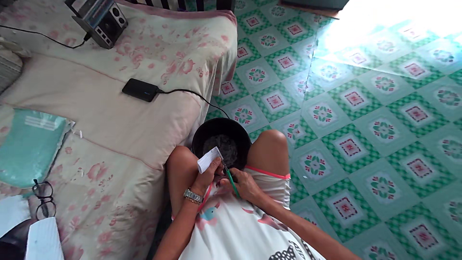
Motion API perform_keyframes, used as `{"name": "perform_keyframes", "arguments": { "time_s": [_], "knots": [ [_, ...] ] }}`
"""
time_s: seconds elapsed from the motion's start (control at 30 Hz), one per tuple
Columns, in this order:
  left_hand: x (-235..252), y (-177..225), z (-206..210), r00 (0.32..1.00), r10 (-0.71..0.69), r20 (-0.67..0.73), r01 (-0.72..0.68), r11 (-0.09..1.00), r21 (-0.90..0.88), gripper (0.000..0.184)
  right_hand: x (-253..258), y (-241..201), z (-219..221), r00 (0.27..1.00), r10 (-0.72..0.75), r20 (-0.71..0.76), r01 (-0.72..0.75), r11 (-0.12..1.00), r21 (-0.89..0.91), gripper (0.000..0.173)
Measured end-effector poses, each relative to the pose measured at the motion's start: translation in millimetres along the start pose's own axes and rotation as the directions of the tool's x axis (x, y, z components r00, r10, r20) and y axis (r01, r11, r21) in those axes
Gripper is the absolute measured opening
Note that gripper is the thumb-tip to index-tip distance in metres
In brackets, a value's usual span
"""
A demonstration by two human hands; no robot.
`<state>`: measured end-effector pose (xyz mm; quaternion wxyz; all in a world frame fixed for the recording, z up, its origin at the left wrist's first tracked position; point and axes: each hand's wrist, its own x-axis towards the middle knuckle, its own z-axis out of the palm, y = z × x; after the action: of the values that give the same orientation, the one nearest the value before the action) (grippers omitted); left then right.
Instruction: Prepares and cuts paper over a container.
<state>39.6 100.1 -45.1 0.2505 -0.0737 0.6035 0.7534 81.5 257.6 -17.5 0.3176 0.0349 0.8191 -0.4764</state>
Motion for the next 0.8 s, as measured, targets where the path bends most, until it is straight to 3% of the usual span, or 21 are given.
{"name": "perform_keyframes", "arguments": {
  "time_s": [0.27,0.37,0.43,0.5,0.57,0.67,0.8],
  "knots": [
    [-0.7,1.4,0.7,0.999,-0.036,0.020,0.035,0.999,0.028,0.032,2.6,-1.2,-1.0,1.000,0.021,-0.004,-0.020,0.998,0.053,0.046],
    [-3.1,1.1,1.8,0.998,0.003,-0.056,0.000,0.999,0.049,0.021,2.9,1.6,-0.7,1.000,0.010,-0.018,-0.008,0.996,0.089,0.045],
    [-8.0,0.3,-0.8,0.989,0.062,-0.134,-0.064,0.998,-0.016,0.010,2.7,4.7,-3.3,0.999,-0.017,-0.029,0.020,0.994,0.111,0.045],
    [-13.5,4.5,-4.2,0.983,0.065,-0.172,-0.092,0.983,-0.156,0.025,1.3,8.3,-9.0,0.999,-0.043,-0.032,0.047,0.992,0.115,0.044],
    [-20.0,12.1,-6.4,0.985,0.018,-0.173,-0.063,0.963,-0.261,0.034,-0.7,13.7,-13.9,0.998,-0.065,-0.020,0.067,0.991,0.113,0.042],
    [-25.9,23.6,-1.0,0.972,-0.089,-0.219,0.024,0.959,-0.283,0.013,-3.3,19.3,-15.4,0.996,-0.090,-0.008,0.090,0.990,0.112,0.041],
    [-29.2,31.6,6.9,0.941,-0.182,-0.284,0.107,0.960,-0.260,0.011,-5.5,20.7,-16.3,0.993,-0.115,-0.004,0.115,0.987,0.110,0.041]
  ]
}}
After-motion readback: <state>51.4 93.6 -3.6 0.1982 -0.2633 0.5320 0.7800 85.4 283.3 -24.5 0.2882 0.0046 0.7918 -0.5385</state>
